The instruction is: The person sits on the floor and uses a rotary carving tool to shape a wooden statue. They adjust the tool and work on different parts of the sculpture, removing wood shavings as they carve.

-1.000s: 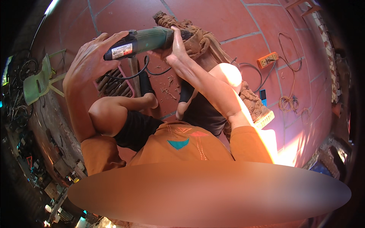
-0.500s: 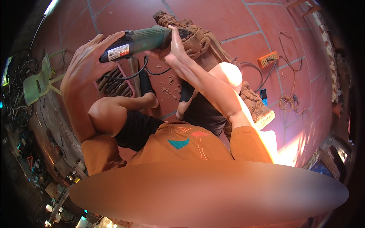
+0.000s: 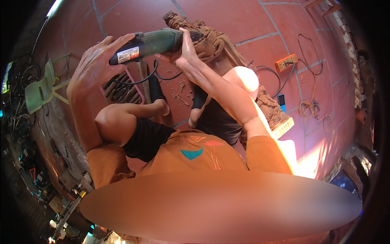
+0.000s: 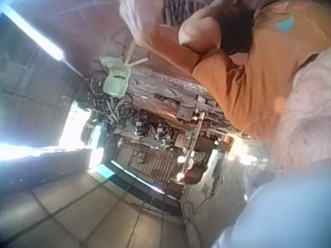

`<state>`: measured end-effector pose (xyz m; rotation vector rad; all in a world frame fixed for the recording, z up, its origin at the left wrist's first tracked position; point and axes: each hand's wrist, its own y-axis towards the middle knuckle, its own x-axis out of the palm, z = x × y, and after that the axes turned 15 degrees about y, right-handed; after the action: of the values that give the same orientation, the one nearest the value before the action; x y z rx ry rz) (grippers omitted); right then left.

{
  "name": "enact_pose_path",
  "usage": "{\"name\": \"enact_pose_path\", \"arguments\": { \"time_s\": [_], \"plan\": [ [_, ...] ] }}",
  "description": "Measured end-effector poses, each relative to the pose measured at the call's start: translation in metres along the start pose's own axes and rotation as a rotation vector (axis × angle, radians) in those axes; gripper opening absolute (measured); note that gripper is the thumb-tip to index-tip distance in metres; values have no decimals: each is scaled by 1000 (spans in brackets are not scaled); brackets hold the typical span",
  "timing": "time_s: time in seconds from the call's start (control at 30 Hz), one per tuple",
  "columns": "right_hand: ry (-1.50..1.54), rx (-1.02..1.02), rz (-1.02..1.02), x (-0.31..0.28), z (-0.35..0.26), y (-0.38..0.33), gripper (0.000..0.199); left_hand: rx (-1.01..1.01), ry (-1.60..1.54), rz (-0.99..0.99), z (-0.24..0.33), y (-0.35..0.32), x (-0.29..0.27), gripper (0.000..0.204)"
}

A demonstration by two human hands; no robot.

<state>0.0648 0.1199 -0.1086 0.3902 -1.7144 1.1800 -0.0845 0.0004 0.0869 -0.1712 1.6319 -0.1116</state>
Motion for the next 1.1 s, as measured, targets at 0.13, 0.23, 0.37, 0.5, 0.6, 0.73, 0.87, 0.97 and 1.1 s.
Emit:
{"name": "enact_pose_path", "arguments": {
  "time_s": [0.13, 0.23, 0.37, 0.5, 0.6, 0.73, 0.87, 0.97, 1.1],
  "plan": [
    [15, 18, -7, 1, 0, 0, 53, -8, 13, 0, 1, -2, 0, 81],
    [12, 13, -1, 2, 0, -2, 52, -12, 4, -7, 1, -1, -2, 81],
    [13, 9, -25, 3, 1, -5, 51, -23, 14, -23, 2, -2, -3, 80],
    [6, 22, -41, 5, 0, -5, 51, -34, 32, -45, 1, -4, -4, 80],
    [-1, 28, -22, 6, 2, -4, 51, -21, 44, -24, 1, -5, -3, 80],
    [15, 37, -18, 7, 3, -5, 50, -21, 20, -25, 0, -5, -1, 81],
    [5, 25, -10, 7, 2, -3, 50, -18, 2, -8, -2, -6, 1, 81],
    [-1, 15, -22, 6, 1, 1, 49, -11, -14, 11, -4, -3, 3, 82],
    [6, 21, -25, 3, 0, 6, 50, -16, -13, -8, -4, 0, 6, 84]
  ]
}}
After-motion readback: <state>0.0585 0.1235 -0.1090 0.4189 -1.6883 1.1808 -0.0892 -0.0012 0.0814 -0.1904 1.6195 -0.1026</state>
